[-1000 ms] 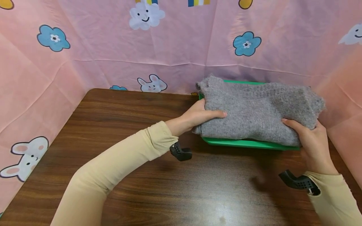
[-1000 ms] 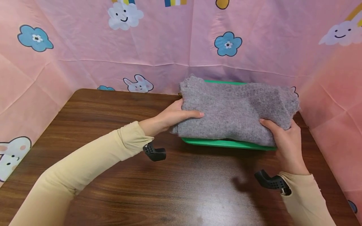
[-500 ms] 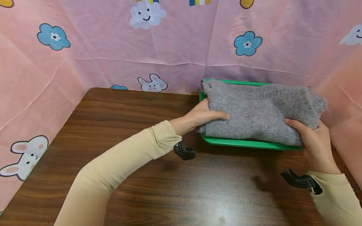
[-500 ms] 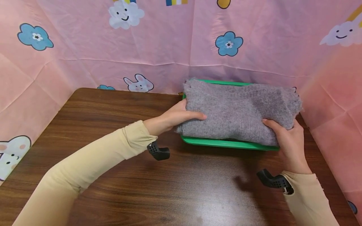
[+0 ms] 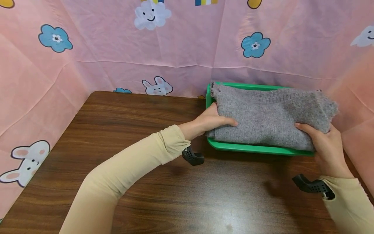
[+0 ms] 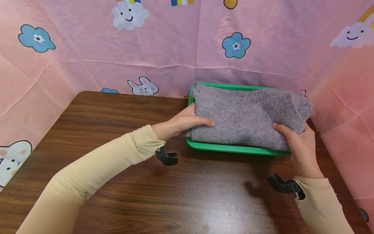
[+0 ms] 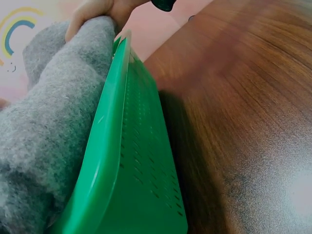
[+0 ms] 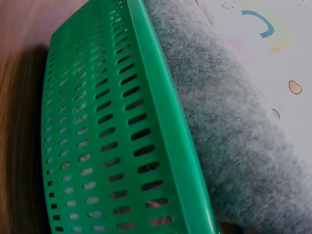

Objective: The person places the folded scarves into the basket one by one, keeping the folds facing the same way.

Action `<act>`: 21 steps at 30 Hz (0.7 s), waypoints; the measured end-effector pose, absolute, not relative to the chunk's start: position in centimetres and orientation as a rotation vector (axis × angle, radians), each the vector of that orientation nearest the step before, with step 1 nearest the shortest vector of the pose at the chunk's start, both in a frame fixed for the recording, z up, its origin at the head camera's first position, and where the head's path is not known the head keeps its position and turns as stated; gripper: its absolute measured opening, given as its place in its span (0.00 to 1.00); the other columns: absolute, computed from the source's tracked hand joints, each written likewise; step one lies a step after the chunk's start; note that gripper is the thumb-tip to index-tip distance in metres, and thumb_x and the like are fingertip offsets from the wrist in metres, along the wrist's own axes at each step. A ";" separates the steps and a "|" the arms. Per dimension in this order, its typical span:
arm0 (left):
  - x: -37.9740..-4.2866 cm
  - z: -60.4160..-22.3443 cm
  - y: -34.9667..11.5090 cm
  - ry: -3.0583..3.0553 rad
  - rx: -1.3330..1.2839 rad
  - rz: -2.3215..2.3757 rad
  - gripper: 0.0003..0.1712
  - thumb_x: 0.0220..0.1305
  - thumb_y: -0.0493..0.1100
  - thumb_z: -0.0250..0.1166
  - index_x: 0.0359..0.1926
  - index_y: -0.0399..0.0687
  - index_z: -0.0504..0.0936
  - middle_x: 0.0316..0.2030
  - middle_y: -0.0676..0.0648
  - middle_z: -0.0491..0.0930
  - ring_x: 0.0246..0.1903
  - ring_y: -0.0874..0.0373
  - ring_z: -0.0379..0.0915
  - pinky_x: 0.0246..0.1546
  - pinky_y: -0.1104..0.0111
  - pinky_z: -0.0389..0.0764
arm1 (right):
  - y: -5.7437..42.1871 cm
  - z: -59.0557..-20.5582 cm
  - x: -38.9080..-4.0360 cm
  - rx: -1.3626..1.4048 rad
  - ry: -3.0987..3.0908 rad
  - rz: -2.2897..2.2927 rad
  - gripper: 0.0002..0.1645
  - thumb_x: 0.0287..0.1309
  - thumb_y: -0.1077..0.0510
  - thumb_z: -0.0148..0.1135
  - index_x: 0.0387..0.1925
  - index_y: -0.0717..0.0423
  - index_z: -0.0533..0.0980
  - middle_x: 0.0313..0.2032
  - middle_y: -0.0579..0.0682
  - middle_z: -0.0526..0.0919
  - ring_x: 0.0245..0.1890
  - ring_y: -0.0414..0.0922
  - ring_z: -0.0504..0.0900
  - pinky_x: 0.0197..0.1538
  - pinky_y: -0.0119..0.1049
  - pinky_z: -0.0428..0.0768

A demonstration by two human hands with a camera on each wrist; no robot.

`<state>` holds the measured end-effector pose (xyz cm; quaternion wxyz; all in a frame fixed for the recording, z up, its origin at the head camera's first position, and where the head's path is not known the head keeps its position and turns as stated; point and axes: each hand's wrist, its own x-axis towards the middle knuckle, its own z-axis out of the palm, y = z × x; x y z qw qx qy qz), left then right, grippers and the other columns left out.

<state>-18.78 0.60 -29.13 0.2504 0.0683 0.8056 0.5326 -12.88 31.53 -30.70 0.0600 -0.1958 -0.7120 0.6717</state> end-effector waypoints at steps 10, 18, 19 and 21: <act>-18.5 -28.9 0.6 2.183 0.255 1.313 0.69 0.55 0.53 0.69 0.73 0.47 0.20 0.75 0.48 0.25 0.75 0.55 0.29 0.71 0.57 0.55 | 31.9 -30.8 -13.6 -0.518 -2.189 2.066 0.37 0.50 0.60 0.73 0.60 0.40 0.67 0.48 0.33 0.71 0.41 0.33 0.71 0.32 0.22 0.75; -18.5 -29.0 1.0 2.170 0.255 1.295 0.66 0.58 0.49 0.66 0.73 0.47 0.20 0.76 0.47 0.25 0.75 0.53 0.34 0.69 0.55 0.59 | 32.3 -30.7 -14.0 -0.514 -2.309 2.006 0.36 0.52 0.57 0.72 0.60 0.37 0.65 0.48 0.32 0.68 0.40 0.32 0.69 0.31 0.22 0.74; -18.5 -29.0 1.0 2.167 0.257 1.297 0.66 0.58 0.49 0.66 0.73 0.47 0.19 0.76 0.47 0.25 0.75 0.53 0.34 0.69 0.55 0.59 | 32.3 -30.6 -14.1 -0.503 -2.320 2.003 0.36 0.52 0.57 0.72 0.60 0.37 0.65 0.48 0.32 0.68 0.40 0.32 0.69 0.31 0.21 0.74; -18.5 -29.0 1.1 2.161 0.262 1.296 0.65 0.59 0.49 0.65 0.72 0.46 0.19 0.76 0.46 0.25 0.75 0.54 0.33 0.69 0.56 0.59 | 32.4 -30.7 -14.2 -0.477 -2.342 1.996 0.35 0.53 0.57 0.71 0.59 0.37 0.65 0.47 0.31 0.68 0.40 0.31 0.70 0.31 0.21 0.74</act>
